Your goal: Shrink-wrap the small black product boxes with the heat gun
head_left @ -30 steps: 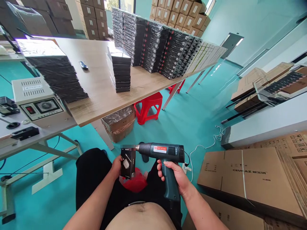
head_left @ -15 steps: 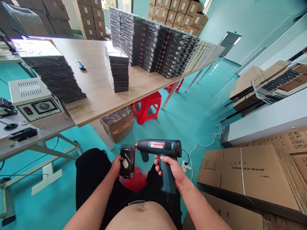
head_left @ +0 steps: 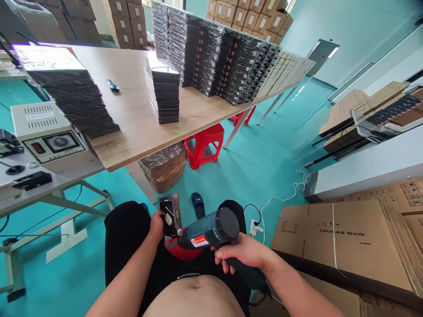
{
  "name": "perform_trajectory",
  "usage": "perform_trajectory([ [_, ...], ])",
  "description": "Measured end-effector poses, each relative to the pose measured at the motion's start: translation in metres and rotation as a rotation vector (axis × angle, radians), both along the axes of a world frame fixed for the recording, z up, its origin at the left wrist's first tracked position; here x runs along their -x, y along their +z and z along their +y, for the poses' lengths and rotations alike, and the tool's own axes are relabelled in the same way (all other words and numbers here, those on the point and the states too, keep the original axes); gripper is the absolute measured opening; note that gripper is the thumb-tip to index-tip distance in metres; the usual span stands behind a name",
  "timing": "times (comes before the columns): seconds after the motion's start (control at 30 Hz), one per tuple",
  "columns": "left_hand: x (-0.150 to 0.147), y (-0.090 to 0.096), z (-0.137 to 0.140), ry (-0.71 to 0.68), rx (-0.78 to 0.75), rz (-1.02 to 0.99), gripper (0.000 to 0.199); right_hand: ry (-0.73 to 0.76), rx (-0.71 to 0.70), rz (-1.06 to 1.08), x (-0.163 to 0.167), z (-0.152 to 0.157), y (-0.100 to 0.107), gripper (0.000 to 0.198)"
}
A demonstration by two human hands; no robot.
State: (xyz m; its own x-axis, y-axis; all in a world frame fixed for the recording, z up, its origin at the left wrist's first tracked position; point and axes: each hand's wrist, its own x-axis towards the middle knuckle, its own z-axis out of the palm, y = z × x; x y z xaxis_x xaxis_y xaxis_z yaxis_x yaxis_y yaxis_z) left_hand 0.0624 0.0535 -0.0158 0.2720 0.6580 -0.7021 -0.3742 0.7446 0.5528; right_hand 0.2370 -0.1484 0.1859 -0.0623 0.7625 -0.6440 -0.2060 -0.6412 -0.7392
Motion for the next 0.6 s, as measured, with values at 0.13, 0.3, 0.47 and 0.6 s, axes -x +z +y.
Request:
perform_trajectory([
  [0.13, 0.000, -0.008, 0.004, 0.026, -0.075, 0.011, 0.017, -0.193, -0.066, -0.050, 0.004, 0.013, -0.005, 0.027],
  [0.3, 0.001, -0.014, 0.007, 0.077, -0.080, 0.011, 0.016, -0.184, -0.084, -0.060, 0.005, 0.024, -0.001, 0.026],
  [0.47, 0.004, -0.014, 0.007, 0.116, -0.090, -0.015, 0.015, 0.052, -0.004, -0.076, 0.002, -0.002, 0.004, 0.020],
  [0.6, 0.001, -0.015, 0.008, 0.177, -0.088, -0.010, 0.013, -0.149, -0.012, -0.027, 0.009, -0.010, -0.004, 0.028],
])
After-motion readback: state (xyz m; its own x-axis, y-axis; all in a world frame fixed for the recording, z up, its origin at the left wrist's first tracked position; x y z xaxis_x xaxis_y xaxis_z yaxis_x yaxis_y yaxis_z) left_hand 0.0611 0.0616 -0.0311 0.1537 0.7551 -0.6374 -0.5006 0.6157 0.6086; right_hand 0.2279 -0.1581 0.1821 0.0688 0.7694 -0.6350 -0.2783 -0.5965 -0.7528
